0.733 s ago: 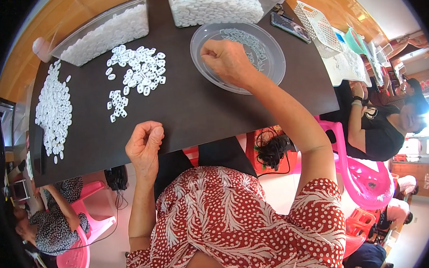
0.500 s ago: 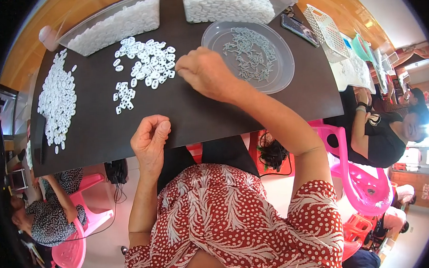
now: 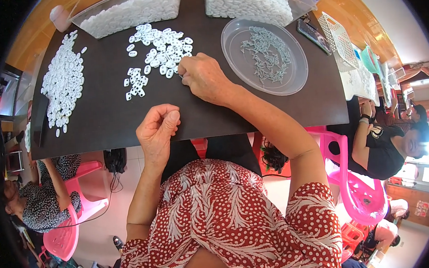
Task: Manually inserting small metal pins or pieces into white plastic components.
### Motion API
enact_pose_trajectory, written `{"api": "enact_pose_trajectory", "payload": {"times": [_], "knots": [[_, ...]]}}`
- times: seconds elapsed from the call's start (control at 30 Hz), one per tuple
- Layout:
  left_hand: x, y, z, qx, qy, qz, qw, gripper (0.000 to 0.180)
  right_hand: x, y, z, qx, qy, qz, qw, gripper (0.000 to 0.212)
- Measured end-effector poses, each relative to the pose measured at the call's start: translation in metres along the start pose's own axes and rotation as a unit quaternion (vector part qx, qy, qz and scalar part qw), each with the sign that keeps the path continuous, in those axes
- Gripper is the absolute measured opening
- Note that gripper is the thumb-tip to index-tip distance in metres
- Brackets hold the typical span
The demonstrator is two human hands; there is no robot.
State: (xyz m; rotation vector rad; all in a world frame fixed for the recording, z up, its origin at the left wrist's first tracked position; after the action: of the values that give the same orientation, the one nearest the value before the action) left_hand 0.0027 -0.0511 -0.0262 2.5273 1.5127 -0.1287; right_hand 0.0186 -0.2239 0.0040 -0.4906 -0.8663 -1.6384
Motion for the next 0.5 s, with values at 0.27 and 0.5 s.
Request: {"api": "enact_pose_trajectory", "payload": {"times": [0.27, 0.5], "knots": [[0.002, 0.037, -0.034, -0.209, 0.305, -0.041, 0.928, 0.022, 0.002, -0.001, -0.001, -0.068, 0.117, 0.038, 0.990, 0.011], [0.000, 0.058, -0.020, -0.187, 0.367, 0.026, 0.911, 0.017, 0.001, 0.002, -0.007, -0.120, 0.216, 0.049, 0.968, 0.017]]}}
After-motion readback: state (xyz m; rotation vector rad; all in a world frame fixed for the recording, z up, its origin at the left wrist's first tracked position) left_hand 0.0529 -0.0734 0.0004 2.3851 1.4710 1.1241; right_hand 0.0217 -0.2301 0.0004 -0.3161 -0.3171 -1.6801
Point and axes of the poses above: each hand's wrist, its own y-axis towards the middle knuckle, its own x-axis out of the back of the hand, z = x × y, the point moved 4 cm from there along y, towards the middle knuckle, and after that the axes turned 3 degrees about -x, right-handed, at the moved point
